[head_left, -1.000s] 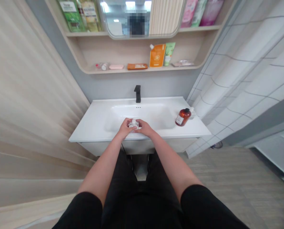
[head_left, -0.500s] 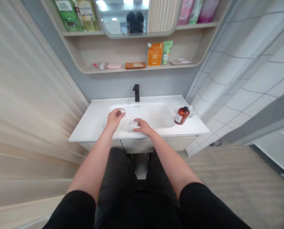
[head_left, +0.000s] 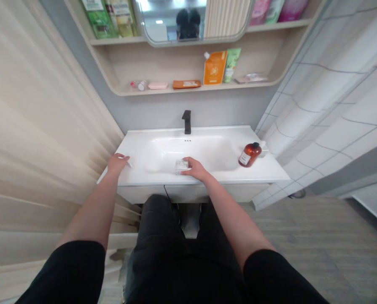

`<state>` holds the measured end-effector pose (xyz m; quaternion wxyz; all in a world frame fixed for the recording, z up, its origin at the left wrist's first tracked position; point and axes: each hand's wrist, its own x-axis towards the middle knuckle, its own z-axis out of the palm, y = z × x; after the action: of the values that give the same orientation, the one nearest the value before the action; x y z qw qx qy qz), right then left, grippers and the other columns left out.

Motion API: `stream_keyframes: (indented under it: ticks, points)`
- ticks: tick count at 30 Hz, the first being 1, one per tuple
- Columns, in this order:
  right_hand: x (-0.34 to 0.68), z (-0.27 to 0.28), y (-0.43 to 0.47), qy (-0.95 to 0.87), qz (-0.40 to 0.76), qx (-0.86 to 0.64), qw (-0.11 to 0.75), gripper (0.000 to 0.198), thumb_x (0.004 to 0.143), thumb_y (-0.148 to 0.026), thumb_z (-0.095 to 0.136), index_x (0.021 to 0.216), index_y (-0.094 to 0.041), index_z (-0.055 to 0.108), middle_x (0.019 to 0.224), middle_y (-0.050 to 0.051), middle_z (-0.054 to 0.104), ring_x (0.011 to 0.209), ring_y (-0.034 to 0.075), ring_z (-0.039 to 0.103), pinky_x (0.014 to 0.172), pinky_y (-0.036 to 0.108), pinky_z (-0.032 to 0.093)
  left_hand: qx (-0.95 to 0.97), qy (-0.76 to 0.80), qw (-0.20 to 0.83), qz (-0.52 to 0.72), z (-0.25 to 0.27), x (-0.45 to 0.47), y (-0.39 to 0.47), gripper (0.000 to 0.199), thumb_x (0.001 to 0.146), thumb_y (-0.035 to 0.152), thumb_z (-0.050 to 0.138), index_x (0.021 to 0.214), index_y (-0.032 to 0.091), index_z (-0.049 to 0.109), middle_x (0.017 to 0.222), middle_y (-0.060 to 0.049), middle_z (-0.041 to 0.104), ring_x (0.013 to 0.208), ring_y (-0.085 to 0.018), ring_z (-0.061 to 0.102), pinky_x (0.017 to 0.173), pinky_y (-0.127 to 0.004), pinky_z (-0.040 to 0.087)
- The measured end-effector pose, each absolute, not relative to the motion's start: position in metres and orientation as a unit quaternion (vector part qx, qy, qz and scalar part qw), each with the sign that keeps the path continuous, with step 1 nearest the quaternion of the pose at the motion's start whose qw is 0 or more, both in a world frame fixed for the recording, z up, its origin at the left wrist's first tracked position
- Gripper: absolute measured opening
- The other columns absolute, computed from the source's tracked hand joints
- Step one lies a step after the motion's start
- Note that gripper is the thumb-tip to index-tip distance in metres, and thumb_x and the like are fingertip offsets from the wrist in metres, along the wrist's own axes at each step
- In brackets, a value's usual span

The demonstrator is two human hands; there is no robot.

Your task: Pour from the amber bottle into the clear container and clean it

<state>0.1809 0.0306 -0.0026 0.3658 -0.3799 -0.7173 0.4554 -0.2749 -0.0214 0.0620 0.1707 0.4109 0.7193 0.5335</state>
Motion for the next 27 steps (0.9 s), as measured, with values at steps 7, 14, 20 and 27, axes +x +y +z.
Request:
stream_keyframes:
  ticks: [7, 14, 20, 27]
  points:
    - [0.18, -0.006, 0.03, -0.707, 0.465, -0.379, 0.374, 0.08, 0.062, -0.049, 0.105, 0.133, -0.027, 0.077, 0.119, 0.004, 0.079, 0.096, 0.024, 0.068, 0.098, 0.043, 0.06, 0.446, 0.769, 0.111, 0.445, 0.074, -0.263, -0.006, 0.047, 0.081, 0.024, 0.093, 0.073, 0.027, 0.047, 0.067, 0.005, 0.042, 0.093, -0.026, 0.063, 0.098, -0.036, 0.05]
    - [0.18, -0.003, 0.03, -0.702, 0.489, -0.362, 0.371, 0.079, 0.062, -0.047, 0.108, 0.132, -0.025, 0.078, 0.121, 0.006, 0.079, 0.107, 0.029, 0.07, 0.103, 0.045, 0.06, 0.574, 0.66, 0.007, 0.485, 0.068, -0.174, -0.056, 0.049, 0.08, 0.017, 0.083, 0.127, 0.02, 0.073, 0.136, -0.015, 0.067, 0.133, -0.036, 0.062, 0.127, -0.057, 0.046]
    - [0.18, 0.0, 0.026, -0.694, 0.539, -0.288, 0.381, 0.084, 0.058, -0.052, 0.11, 0.131, -0.027, 0.076, 0.128, 0.008, 0.077, 0.115, 0.03, 0.072, 0.107, 0.046, 0.061, 0.647, 0.528, 0.316, 0.45, 0.024, -0.053, -0.067, 0.104, 0.063, 0.029, 0.103, 0.159, 0.026, 0.064, 0.159, -0.018, 0.066, 0.141, -0.04, 0.069, 0.113, -0.053, 0.061]
    - [0.177, 0.008, 0.023, -0.703, 0.574, -0.253, 0.336, 0.092, 0.058, -0.054, 0.111, 0.138, -0.027, 0.075, 0.136, 0.01, 0.076, 0.116, 0.029, 0.074, 0.111, 0.048, 0.062, 0.594, 0.55, 0.33, 0.486, 0.012, -0.041, -0.059, 0.086, 0.064, 0.033, 0.106, 0.142, 0.023, 0.071, 0.126, -0.012, 0.081, 0.116, -0.034, 0.08, 0.103, -0.051, 0.067]
